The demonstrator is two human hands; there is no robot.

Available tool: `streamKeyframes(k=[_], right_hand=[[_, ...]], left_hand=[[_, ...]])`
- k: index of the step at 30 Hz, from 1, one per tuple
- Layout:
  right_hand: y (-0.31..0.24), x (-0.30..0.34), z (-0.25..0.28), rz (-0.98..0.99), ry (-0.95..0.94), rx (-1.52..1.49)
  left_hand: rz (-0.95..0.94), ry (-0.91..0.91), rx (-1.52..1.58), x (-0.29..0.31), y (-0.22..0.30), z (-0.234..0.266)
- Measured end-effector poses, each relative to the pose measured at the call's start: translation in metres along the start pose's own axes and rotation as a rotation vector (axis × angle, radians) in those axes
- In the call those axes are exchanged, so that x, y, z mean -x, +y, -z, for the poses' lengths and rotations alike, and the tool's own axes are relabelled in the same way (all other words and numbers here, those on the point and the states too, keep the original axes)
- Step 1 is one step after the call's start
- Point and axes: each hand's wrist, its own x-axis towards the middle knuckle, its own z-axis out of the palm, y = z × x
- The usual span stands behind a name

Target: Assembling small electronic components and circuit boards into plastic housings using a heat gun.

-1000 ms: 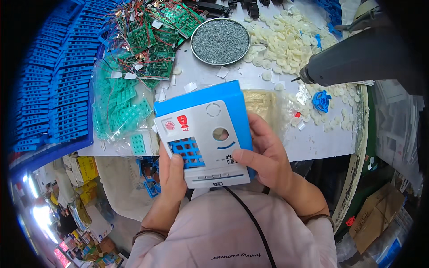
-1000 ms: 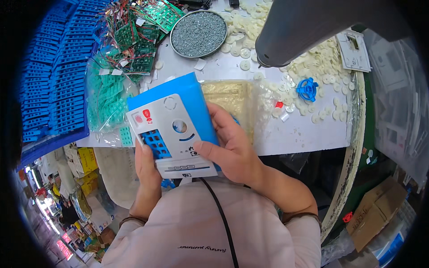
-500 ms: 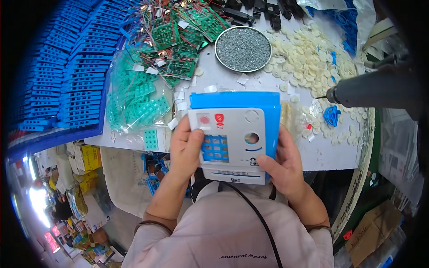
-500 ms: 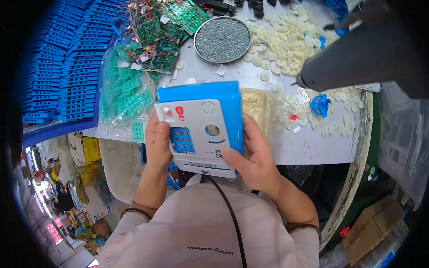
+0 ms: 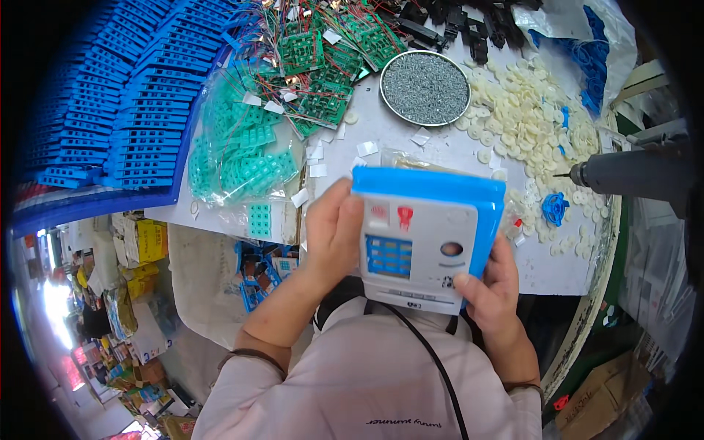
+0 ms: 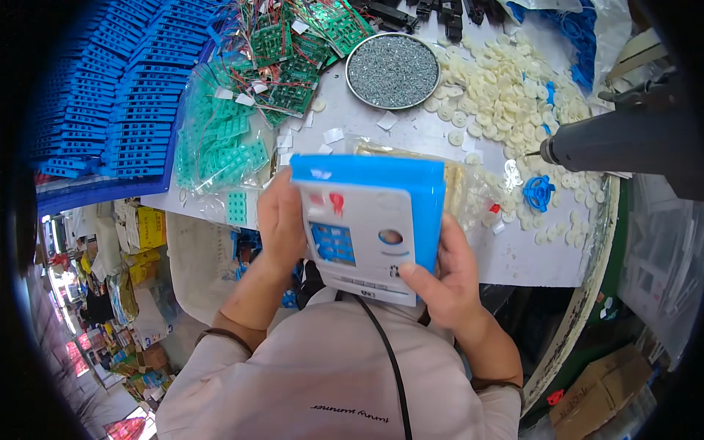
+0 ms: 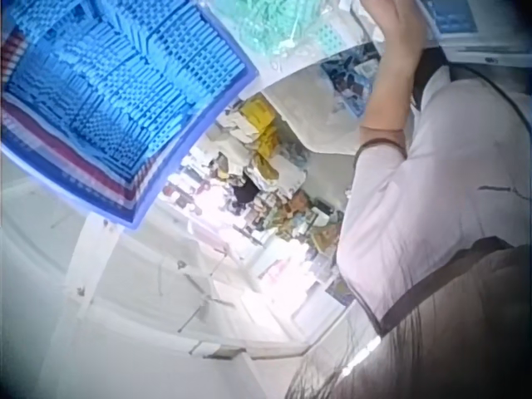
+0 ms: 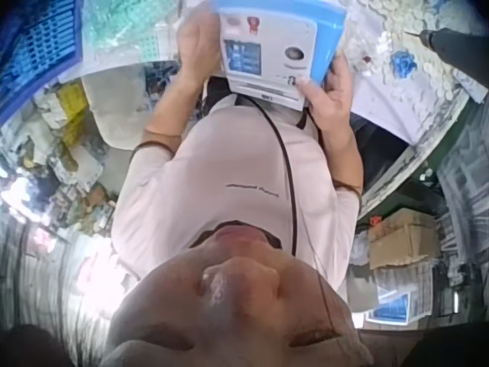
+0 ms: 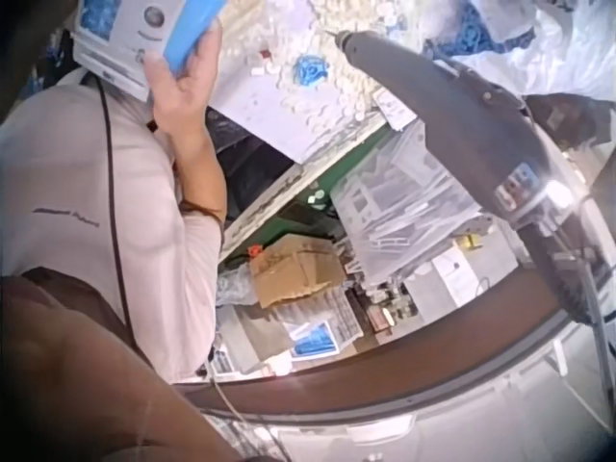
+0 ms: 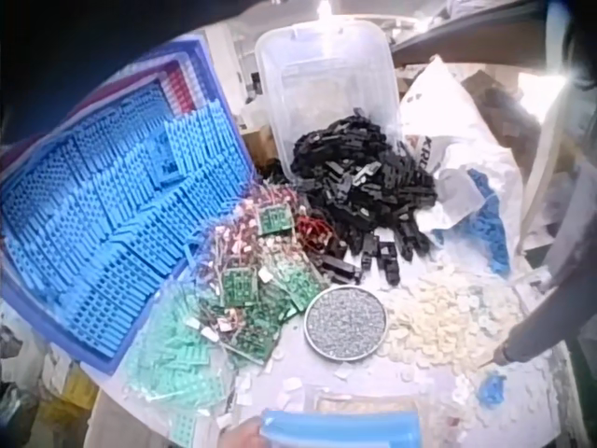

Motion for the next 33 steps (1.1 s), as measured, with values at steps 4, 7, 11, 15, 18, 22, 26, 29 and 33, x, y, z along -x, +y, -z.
streamKeyframes(k=[4, 7, 11, 15, 18, 22, 26, 29, 33], right_hand=[[0.0, -0.012, -0.006, 0.01, 0.119, -0.139], [-0.003, -0.017, -0.006, -0.018, 0.081, -0.144], [-0.002, -0.02, -0.014, -0.012, 0.08, -0.141], [-0.002, -0.022, -0.019, 0.003, 0.105, -0.108], [-0.008, -0.021, -0.013, -0.013, 0.032, 0.017], [-0.013, -0.018, 0.004, -0.12, -0.118, 0.026], [-0.014, -0.014, 0.004, -0.15, -0.074, 0.058], [-0.015, -0.013, 0.006, -0.115, -0.17, 0.05], [-0.023, -0.013, 0.002, -0.114, -0.233, 0.113]], left_hand=[[0.097, -0.034, -0.072, 0.005, 0.001, -0.005], [0.07, 0.05, -0.009, 0.027, 0.005, -0.016], [0.051, 0.087, -0.075, 0.031, -0.009, -0.01], [0.07, 0.108, -0.095, 0.024, -0.013, -0.007], [0.122, 0.158, -0.065, 0.022, -0.014, -0.005], [0.052, 0.171, -0.15, 0.013, -0.007, -0.003], [0.056, 0.15, -0.146, 0.014, -0.011, -0.001], [0.089, 0.171, -0.111, 0.015, -0.012, -0.001], [0.167, 0.198, -0.003, 0.016, -0.015, -0.002]])
